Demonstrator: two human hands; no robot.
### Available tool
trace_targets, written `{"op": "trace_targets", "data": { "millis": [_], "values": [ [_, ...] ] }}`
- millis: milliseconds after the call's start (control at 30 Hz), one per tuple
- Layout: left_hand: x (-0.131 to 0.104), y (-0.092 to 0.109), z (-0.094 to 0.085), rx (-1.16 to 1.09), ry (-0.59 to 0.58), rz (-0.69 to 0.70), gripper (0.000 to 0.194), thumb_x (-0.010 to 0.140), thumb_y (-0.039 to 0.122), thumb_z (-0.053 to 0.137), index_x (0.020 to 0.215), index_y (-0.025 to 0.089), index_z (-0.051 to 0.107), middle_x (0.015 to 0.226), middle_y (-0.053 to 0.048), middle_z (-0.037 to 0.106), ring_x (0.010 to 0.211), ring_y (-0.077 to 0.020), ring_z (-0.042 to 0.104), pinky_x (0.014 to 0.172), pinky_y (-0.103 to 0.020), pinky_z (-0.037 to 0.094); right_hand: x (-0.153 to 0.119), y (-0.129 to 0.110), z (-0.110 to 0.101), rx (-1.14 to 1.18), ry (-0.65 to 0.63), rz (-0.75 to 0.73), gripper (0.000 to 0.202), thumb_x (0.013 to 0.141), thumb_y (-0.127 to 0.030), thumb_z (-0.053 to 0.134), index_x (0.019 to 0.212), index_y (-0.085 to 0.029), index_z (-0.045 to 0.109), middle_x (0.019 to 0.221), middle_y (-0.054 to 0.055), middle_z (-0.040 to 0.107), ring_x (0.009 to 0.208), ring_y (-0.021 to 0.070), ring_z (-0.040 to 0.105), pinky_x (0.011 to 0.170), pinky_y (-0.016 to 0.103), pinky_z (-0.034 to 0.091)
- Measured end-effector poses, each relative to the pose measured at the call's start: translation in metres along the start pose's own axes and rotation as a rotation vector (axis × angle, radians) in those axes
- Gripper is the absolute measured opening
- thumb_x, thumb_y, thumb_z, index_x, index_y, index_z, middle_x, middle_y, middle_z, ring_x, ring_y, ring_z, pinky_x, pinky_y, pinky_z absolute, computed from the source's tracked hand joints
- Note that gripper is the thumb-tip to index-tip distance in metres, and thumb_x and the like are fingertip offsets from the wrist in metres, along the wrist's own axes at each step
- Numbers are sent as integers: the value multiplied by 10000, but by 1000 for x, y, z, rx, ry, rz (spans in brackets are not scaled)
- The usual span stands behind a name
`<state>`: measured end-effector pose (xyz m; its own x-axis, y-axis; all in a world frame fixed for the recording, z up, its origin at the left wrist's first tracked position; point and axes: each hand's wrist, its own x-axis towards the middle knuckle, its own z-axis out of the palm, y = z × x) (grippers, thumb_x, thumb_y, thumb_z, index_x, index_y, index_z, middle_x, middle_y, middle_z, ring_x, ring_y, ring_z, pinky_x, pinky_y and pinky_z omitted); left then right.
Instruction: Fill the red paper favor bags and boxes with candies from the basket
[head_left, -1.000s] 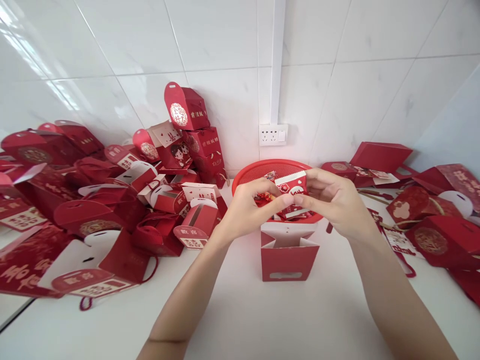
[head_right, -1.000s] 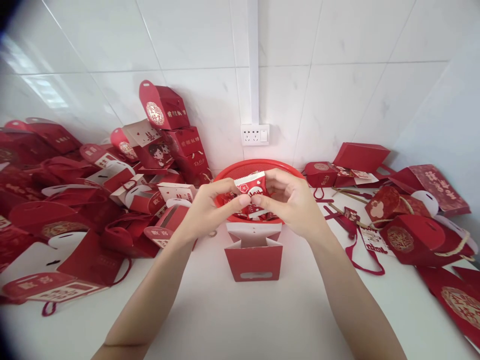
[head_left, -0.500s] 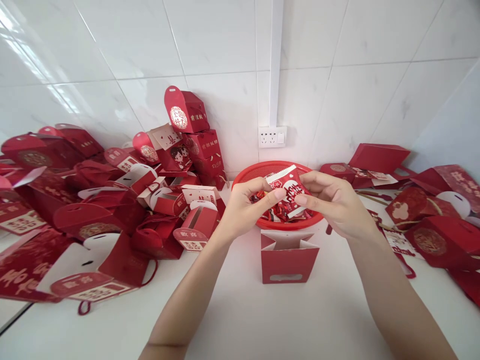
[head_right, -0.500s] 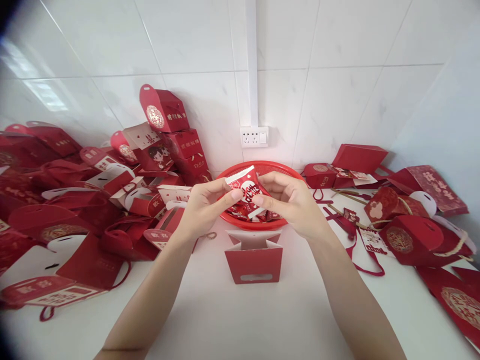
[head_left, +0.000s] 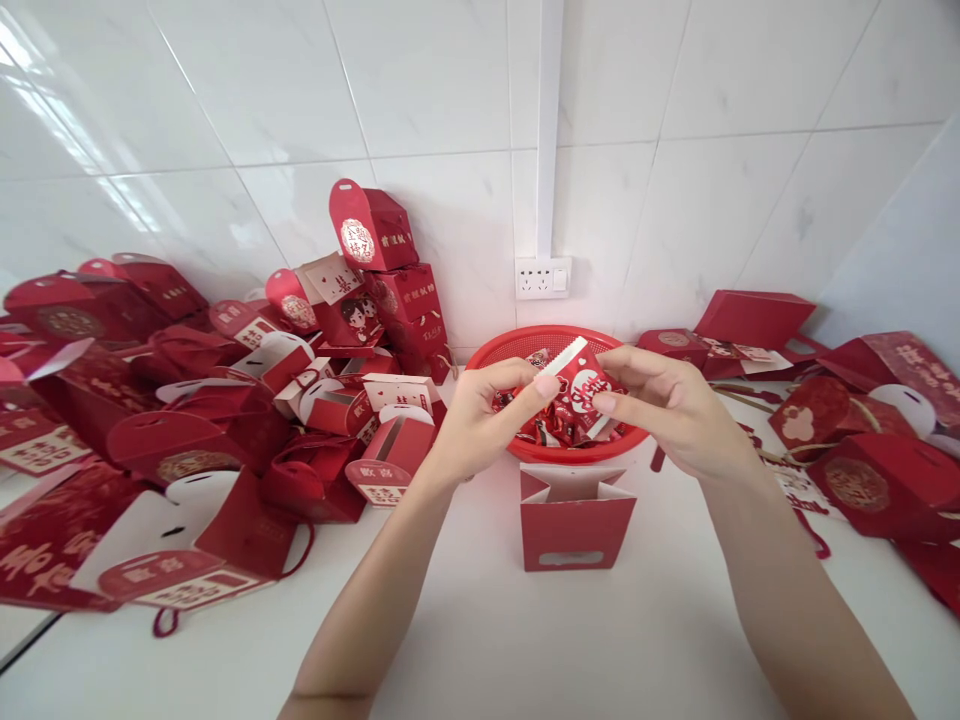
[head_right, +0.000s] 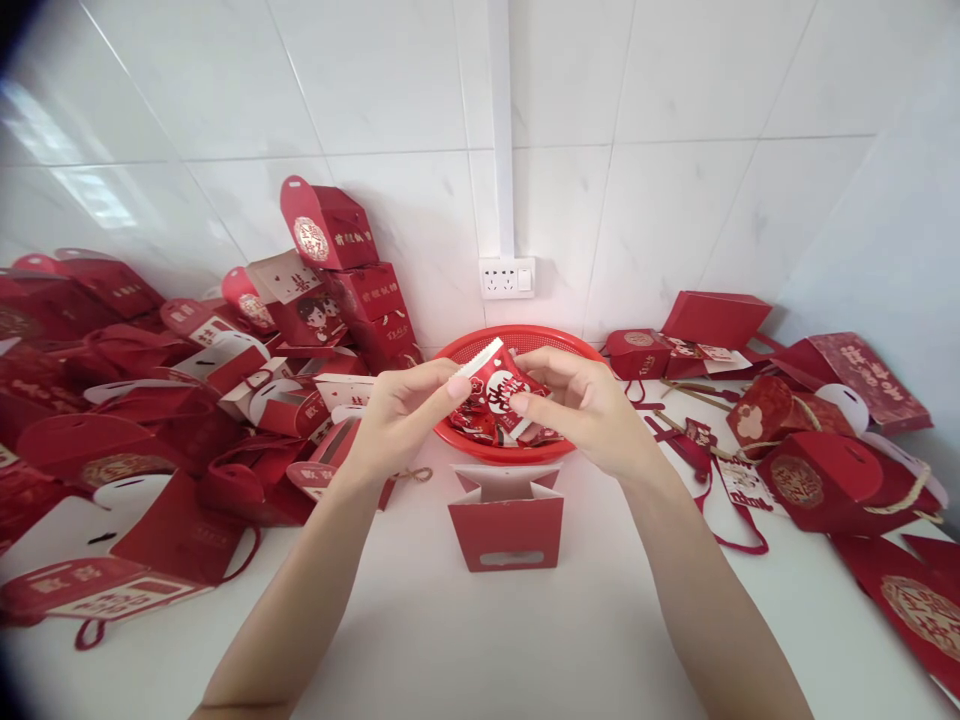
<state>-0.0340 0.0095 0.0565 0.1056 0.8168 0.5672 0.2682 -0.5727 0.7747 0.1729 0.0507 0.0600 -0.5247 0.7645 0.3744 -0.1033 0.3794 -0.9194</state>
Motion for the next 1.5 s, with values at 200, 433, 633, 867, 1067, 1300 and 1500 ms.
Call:
{"op": "trace_targets", "data": {
  "millis": [200, 433, 633, 867, 1067, 1300, 1500],
  "values": [
    [2, -4, 2, 93, 11, 50, 385, 952, 445, 599, 689, 167, 644, 685, -22, 618, 666, -139, 525, 643, -268, 444, 0, 2, 3, -8, -48, 59, 429, 815, -408, 799, 1198, -244, 700, 985, 33, 757, 754, 199, 735, 717, 350, 637],
    [0, 1, 4, -85, -105, 3, 364, 975, 428, 574, 741, 177, 695, 704, -29, 651, 701, -166, 597, 687, -292, 489, 0, 2, 0, 153, -175, 115, 406, 795, -339, 830, 1151, -187, 707, 756, 15, 731, 633, 182, 717, 647, 318, 615],
    [0, 0, 2, -96, -59, -49, 362, 941, 451, 623, 731, 165, 692, 689, -14, 620, 660, -140, 535, 639, -273, 454, 0, 2, -2, 69, -150, 88, 438, 853, -394, 769, 1253, -236, 685, 927, 36, 758, 719, 189, 738, 724, 347, 625],
    [0, -1, -1, -59, -131, -20, 250, 951, 377, 628, 1040, 184, 758, 1010, -73, 742, 943, -205, 662, 867, -302, 522, -3, -11, -4, -163, -55, 11, 294, 887, -399, 710, 1137, -251, 753, 984, 38, 753, 833, 209, 720, 720, 339, 614],
    [-1, 0, 6, -32, -42, 20, 190, 898, 338, 703, 1004, 193, 764, 998, -73, 751, 962, -203, 670, 875, -312, 530, -10, -16, 1, -350, -54, -1, 241, 884, -362, 702, 1089, -262, 778, 902, 28, 763, 780, 209, 704, 611, 320, 563],
    [-2, -1, 7, -177, 64, -33, 191, 849, 355, 759, 763, 185, 762, 751, -28, 690, 685, -136, 578, 672, -280, 492, -11, -13, 2, -331, -27, -37, 247, 871, -399, 723, 1078, -288, 801, 759, 2, 736, 716, 189, 669, 616, 320, 556],
    [-1, -5, 13, -299, 135, -75, 198, 822, 374, 784, 786, 180, 767, 771, -23, 693, 700, -126, 599, 663, -255, 491, -9, -15, 2, -251, -47, 11, 282, 863, -462, 721, 1022, -245, 807, 672, -8, 664, 554, 126, 553, 473, 262, 455]
  ]
}}
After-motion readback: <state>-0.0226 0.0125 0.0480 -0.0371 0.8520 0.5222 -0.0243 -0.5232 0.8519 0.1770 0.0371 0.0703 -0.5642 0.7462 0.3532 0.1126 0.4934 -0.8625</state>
